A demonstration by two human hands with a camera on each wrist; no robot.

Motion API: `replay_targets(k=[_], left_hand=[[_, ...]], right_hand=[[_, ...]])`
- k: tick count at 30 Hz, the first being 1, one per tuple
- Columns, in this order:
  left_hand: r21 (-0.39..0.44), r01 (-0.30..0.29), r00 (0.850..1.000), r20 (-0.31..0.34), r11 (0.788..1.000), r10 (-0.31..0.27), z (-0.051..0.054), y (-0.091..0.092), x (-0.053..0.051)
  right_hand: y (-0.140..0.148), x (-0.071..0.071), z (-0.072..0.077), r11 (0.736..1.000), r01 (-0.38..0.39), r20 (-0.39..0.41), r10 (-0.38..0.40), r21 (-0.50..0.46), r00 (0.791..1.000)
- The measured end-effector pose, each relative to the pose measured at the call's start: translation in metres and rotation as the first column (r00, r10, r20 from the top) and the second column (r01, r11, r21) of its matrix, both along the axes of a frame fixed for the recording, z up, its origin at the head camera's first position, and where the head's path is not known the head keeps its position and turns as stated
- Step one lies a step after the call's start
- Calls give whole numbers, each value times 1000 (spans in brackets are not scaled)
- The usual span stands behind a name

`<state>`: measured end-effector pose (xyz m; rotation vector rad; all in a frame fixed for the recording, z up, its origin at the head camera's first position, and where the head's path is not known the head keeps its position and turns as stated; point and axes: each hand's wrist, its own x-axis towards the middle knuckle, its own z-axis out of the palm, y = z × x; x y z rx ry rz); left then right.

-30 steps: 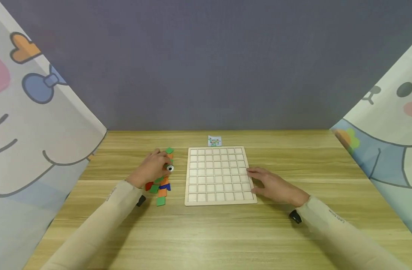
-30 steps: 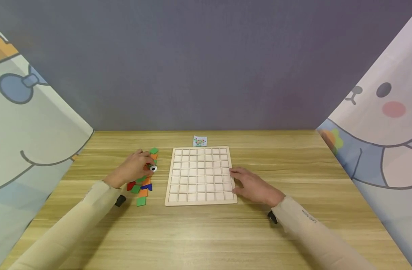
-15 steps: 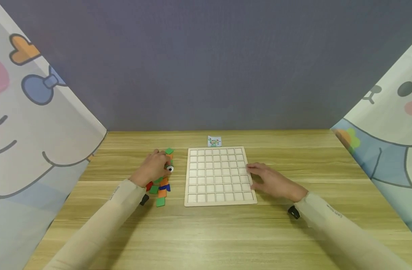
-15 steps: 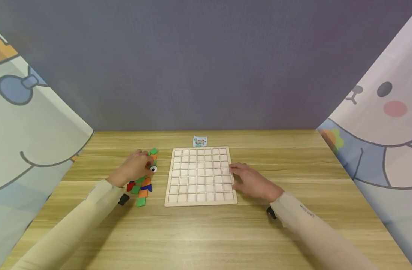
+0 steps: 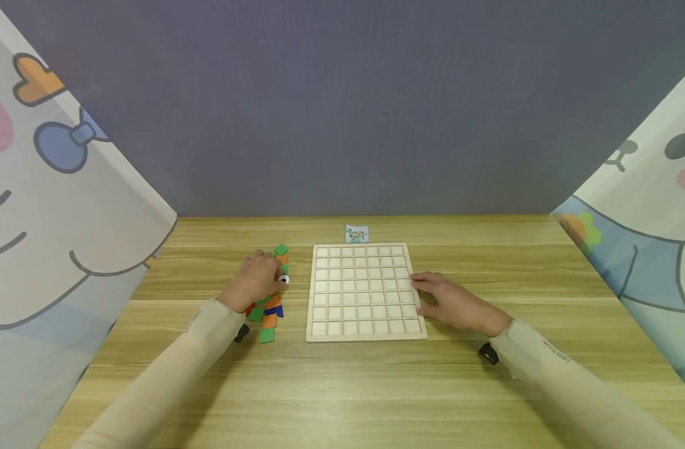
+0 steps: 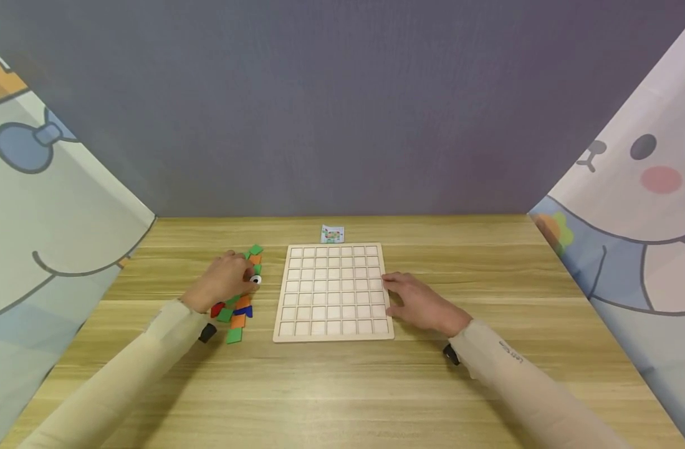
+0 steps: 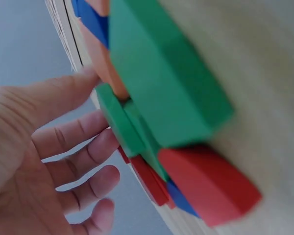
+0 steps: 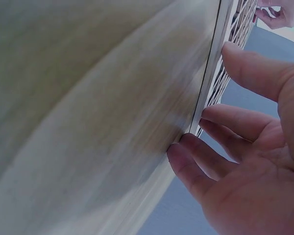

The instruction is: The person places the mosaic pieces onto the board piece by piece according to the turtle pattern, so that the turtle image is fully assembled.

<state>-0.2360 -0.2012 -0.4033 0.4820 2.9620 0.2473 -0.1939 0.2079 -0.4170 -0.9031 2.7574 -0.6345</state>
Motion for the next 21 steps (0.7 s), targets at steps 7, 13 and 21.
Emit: replay_targets(k=[7,13,21], left_hand=[[68,32,999,-10,997,-31,-1,4,-1],[198,114,993,-39,973,-108,2,8,-3],[164,228,968,-141,960,-206,4,26,-17]], right_hand=[[1,0,0,1000,2,0,-2,-1,1000],[1,1,2,1000,2,-9,-2,4,1000],[0,1,0,1000,1,-2,-1,15,1000]])
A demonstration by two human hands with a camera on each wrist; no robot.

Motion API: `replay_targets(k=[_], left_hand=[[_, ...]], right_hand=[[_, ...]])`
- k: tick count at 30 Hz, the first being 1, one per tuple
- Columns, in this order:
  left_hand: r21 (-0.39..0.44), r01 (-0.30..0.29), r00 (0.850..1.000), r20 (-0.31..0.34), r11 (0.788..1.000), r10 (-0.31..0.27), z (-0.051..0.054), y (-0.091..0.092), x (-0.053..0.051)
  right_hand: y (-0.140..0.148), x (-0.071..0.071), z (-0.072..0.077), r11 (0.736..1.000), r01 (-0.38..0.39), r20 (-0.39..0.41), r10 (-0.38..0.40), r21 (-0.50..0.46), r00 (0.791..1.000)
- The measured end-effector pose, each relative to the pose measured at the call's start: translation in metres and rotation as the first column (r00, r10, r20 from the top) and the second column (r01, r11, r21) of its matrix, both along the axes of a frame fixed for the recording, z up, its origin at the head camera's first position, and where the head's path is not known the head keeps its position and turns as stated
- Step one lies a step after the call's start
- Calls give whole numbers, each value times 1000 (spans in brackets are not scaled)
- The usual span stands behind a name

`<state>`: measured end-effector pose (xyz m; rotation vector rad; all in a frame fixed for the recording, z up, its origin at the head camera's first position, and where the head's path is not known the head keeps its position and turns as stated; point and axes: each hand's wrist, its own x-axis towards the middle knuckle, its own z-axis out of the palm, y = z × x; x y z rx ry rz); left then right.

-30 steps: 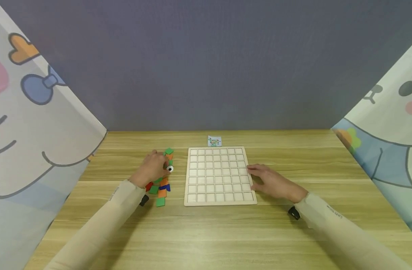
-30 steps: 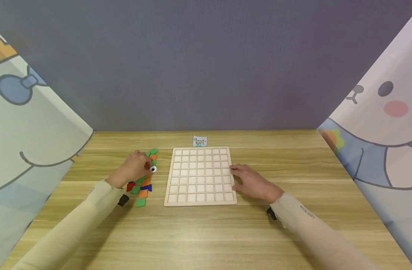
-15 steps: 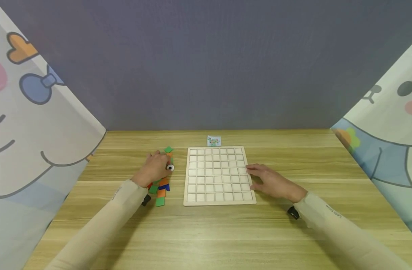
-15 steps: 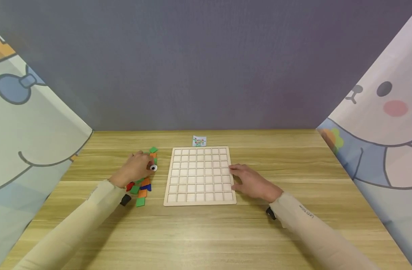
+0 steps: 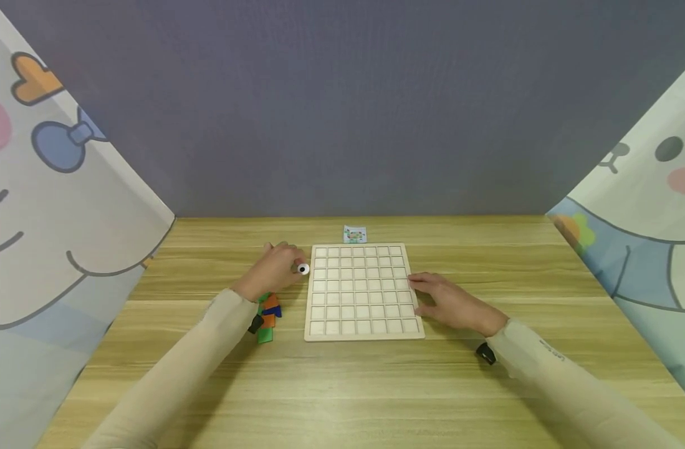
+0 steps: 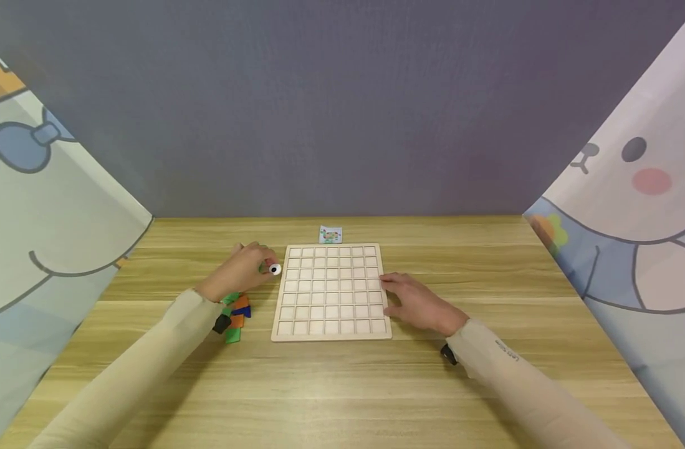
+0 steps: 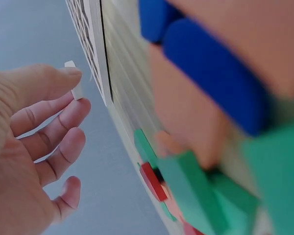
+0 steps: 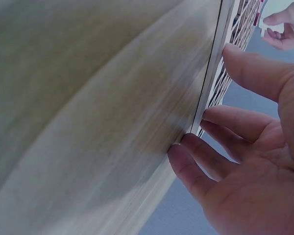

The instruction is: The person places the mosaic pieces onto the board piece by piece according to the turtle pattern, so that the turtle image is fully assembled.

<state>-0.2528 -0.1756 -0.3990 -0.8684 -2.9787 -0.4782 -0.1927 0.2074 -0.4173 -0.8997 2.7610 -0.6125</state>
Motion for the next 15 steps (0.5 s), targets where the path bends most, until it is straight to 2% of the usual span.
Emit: replay_targets(k=[6,15], left_hand=[[-26,26,999,34,999,-25,0,16,-17],[-80,-5,994,107,997,14,-1,31,-33]], right_hand=[[1,0,-2,1000,-2,-2,2,1,1000],[-1,0,-1,1000,1,-9,-2,-10,1000]])
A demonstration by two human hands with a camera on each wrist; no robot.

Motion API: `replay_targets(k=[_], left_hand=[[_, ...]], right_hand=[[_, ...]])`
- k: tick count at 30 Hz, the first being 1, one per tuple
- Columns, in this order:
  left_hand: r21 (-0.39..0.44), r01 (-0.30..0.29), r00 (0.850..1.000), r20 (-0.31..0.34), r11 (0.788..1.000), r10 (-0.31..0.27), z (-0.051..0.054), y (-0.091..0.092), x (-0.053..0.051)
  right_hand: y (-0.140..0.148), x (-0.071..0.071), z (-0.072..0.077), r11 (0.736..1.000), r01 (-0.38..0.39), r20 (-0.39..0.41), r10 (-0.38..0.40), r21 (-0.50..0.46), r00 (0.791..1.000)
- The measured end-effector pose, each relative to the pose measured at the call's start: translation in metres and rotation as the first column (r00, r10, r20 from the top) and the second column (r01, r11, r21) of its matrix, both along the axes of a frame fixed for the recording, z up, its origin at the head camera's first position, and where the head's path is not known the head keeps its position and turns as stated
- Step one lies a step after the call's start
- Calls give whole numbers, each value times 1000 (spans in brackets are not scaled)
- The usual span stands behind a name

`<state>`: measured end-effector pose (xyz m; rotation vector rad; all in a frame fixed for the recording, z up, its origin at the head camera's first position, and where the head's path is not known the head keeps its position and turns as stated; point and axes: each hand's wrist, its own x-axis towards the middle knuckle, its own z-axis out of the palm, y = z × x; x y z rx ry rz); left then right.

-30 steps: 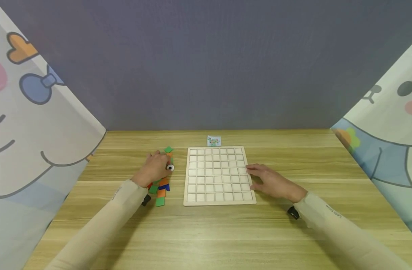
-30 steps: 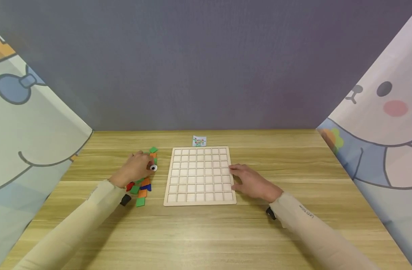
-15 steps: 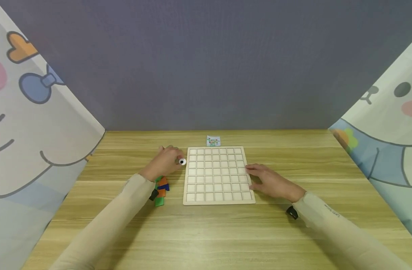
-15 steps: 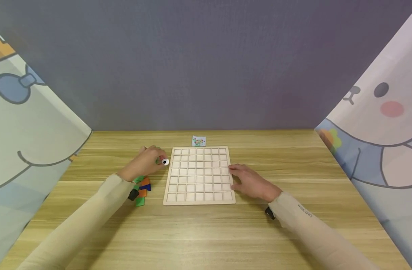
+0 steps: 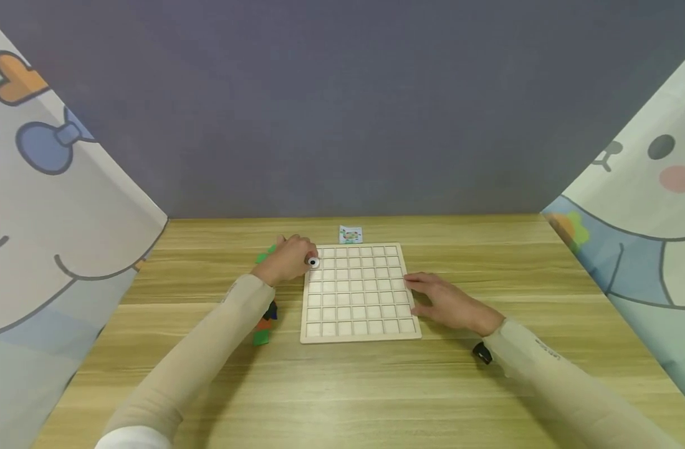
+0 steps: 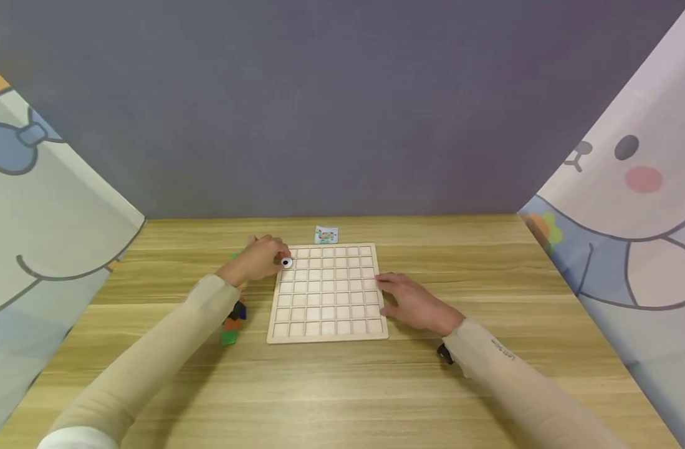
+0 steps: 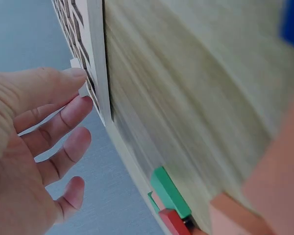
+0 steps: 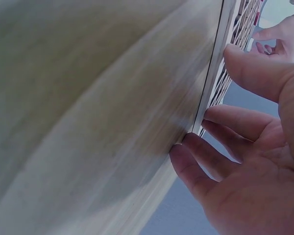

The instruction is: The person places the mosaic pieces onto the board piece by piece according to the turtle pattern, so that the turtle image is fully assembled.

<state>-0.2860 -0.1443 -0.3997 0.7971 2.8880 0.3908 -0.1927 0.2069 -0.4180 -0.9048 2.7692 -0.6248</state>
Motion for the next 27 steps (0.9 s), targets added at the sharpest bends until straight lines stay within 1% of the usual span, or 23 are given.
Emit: replay_targets(k=[6,10,18,23,27], left_hand=[[-14,-1,1000,6,1000,1,2,3,-1],[-1,7,1000,11,1000,-7,3,4,0],[7,26,1000,6,1000,-26,1,7,-2],[10,10,1000,11,1000,-10,-1,7,-3],[30,1,1000,4,1000,-1,-3,8,-3]], right_hand=[[-1,-1,0,1000,0,-11,0,5,1000],[0,-1,0,1000,-1,-18,1,8,1000],[-1,-1,0,1000,0,-23,1,6,1000],[-1,0,-1,1000,3,-10,-3,5,1000],[-1,0,-1,1000,3,-8,-2,8,1000]])
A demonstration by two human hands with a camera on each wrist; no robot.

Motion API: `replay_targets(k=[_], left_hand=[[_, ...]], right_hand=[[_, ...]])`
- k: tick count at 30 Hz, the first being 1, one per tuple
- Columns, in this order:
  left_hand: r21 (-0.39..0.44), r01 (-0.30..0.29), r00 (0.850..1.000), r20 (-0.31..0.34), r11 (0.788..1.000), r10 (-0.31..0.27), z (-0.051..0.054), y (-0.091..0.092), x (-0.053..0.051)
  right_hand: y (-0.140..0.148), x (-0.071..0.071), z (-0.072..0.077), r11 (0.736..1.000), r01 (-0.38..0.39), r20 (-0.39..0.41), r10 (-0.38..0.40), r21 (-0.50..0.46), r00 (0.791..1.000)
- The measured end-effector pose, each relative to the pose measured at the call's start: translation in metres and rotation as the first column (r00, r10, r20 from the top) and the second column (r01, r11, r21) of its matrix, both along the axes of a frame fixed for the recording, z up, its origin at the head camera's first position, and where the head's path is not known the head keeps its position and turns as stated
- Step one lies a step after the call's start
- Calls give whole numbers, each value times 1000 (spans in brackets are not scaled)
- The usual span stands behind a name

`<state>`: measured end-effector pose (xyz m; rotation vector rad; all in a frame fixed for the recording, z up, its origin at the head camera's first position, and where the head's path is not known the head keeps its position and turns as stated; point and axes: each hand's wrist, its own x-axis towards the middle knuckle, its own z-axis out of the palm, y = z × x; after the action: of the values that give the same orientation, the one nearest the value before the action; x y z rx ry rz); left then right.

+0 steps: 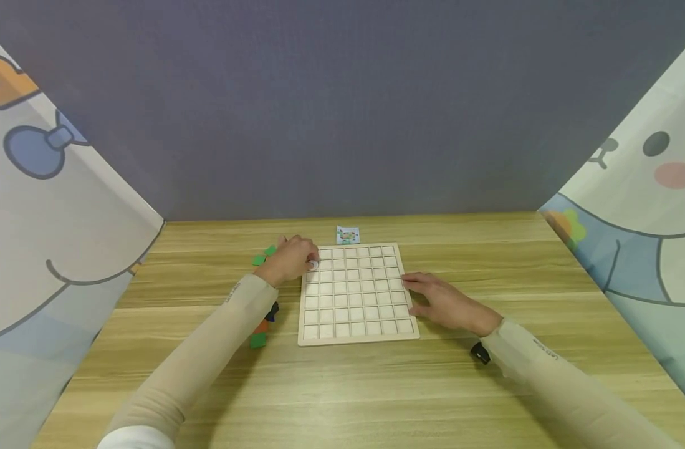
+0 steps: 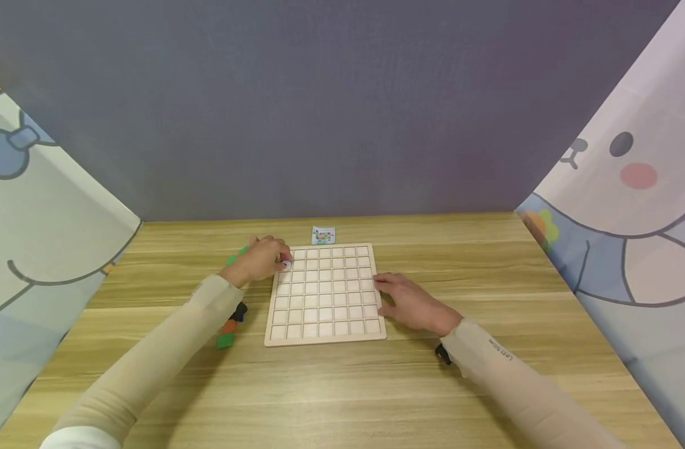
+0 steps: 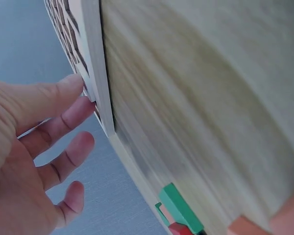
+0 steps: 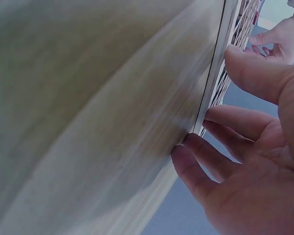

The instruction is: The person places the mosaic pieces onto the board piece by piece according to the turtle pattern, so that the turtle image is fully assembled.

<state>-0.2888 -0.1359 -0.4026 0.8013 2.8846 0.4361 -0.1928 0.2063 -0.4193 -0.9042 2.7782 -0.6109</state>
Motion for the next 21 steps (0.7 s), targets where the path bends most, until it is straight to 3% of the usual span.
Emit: replay_targets(k=[10,21], left_hand=[[-23,35,999,-14,999,-35,-3,2,1],[-37,23,1000,-15,999,-24,2,3,3]], right_hand=[[0,2,0,1000,-2,8,2,-12,1000],[1,0,-1,1000,-10,1,10,-8,1000]])
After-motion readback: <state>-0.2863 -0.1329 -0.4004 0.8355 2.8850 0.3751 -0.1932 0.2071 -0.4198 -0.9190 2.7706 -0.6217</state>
